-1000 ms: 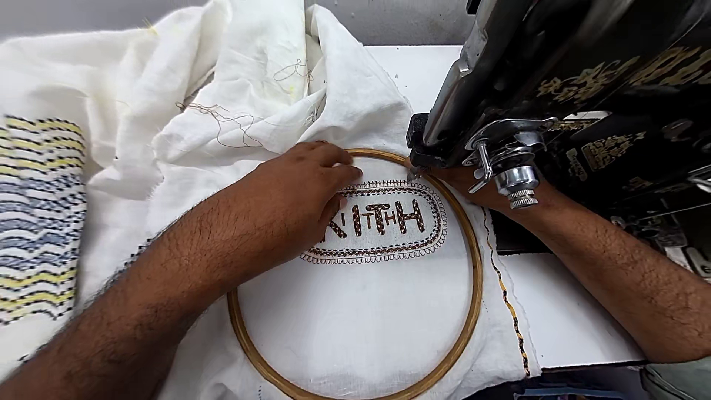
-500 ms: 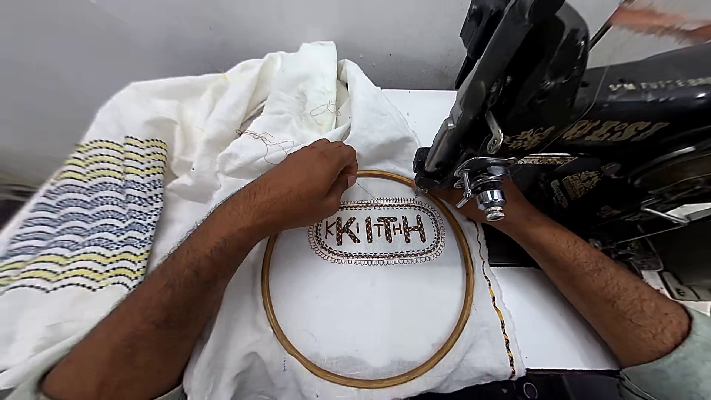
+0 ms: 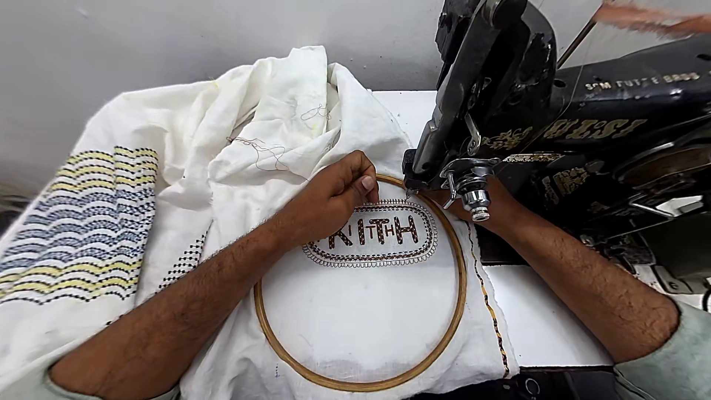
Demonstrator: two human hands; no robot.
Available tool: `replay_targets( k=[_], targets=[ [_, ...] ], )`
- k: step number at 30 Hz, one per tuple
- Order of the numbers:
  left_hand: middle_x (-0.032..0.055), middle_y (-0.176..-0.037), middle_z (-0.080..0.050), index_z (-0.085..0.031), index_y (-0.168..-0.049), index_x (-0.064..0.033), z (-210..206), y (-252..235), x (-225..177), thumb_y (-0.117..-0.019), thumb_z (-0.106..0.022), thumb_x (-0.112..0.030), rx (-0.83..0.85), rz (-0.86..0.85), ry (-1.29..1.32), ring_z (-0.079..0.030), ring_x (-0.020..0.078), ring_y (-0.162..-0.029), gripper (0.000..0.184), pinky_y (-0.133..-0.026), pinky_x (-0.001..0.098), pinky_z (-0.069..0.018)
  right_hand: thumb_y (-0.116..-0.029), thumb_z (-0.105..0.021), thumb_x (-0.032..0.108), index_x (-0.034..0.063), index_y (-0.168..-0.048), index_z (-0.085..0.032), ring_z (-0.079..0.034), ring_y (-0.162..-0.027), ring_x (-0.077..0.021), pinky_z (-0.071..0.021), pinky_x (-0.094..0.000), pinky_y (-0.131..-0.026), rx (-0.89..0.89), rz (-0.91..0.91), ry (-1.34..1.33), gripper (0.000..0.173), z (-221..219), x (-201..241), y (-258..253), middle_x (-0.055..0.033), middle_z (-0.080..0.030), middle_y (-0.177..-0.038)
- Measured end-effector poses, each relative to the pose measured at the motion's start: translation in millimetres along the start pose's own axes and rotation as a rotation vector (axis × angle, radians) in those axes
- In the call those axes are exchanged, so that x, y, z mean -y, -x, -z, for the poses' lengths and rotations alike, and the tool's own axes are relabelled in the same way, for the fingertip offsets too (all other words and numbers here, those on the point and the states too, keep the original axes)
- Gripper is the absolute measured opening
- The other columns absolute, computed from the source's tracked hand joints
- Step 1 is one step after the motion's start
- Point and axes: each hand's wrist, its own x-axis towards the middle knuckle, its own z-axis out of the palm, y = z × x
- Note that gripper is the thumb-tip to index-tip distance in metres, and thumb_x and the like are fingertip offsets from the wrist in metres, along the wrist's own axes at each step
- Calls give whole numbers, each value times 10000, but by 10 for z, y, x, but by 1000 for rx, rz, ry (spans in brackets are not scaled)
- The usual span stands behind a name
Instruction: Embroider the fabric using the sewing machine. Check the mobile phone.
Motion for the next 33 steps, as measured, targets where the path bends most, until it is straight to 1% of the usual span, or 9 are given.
replay_targets(
  k=[6, 11, 16, 19, 23, 28, 30, 32, 33],
  targets=[
    [12, -814, -664, -661, -1067, -47, 140, 14, -35, -1046, -539, -84, 14, 65, 4, -624, 69, -683, 130, -600, 189, -517, -874, -740, 90, 27, -1055, -686, -597, -904, 3, -464, -172, -844, -1, 11, 6, 199, 8, 14, 10, -37, -669, -943],
    [-71, -856, -717, -743, -1042, -131, 288, 77, -163, -997, -654, -175, 175, -87, -377, -657, -17, -751, 109, -691, 168, -556, -874, -750, 103, 32, -1031, -695, -604, -889, -5, -472, -190, -833, 6, -21, 13, 180, 4, 3, -15, -32, -675, -926],
    [-13, -934, -749, -725, -1066, -58, 261, 90, -237, -1014, -606, -142, 143, -177, -35, -714, 60, -857, 155, -780, 206, -605, -864, -768, 120, 46, -990, -703, -616, -860, -9, -490, -203, -809, 8, -22, 2, 159, -14, -45, -30, -23, -683, -901],
    [23, -848, -719, -683, -1067, -24, 213, 70, -235, -1027, -566, -63, 50, -101, 124, -707, 90, -716, 129, -648, 217, -614, -859, -764, 121, 44, -978, -704, -609, -855, -5, -481, -201, -803, 2, -7, -4, 154, 1, -15, -28, -21, -677, -888],
    [-51, -856, -640, -733, -1081, -103, 190, 82, -189, -1021, -575, -163, 12, -129, -492, -578, 8, -687, 180, -614, 174, -498, -876, -741, 86, 7, -1008, -691, -608, -862, -50, -486, -236, -814, 16, -44, 3, 162, 35, 46, 0, -60, -669, -906],
    [197, -936, -625, -738, -864, -21, 284, 76, -175, -863, -697, -11, 71, -140, -871, -636, 406, -902, 42, -761, 590, -530, -899, -703, 80, -65, -929, -701, -677, -824, -307, -522, -496, -772, 82, -144, 17, 149, 166, 262, 51, -202, -688, -854],
    [374, -1109, -608, -686, -939, 143, 213, -8, -296, -909, -648, 56, 43, -95, -709, -583, 543, -1100, 100, -960, 659, -451, -923, -709, 106, -54, -876, -713, -673, -826, -314, -524, -512, -769, 157, -114, 17, 167, 194, 198, -26, -194, -686, -839],
    [319, -1120, -636, -607, -977, 222, 91, -25, -306, -936, -533, 35, -36, -69, -398, -619, 370, -1129, 206, -1038, 469, -478, -942, -705, 116, -37, -876, -731, -673, -839, -291, -527, -497, -767, 213, -68, -4, 169, 190, 116, -109, -174, -692, -847],
    [152, -1029, -654, -578, -980, 179, -2, -28, -309, -950, -487, 26, -69, -25, -186, -648, 168, -1028, 180, -981, 315, -518, -942, -699, 104, -39, -879, -737, -677, -840, -288, -527, -494, -762, 216, -40, -18, 161, 177, 82, -126, -173, -698, -844]
  ],
)
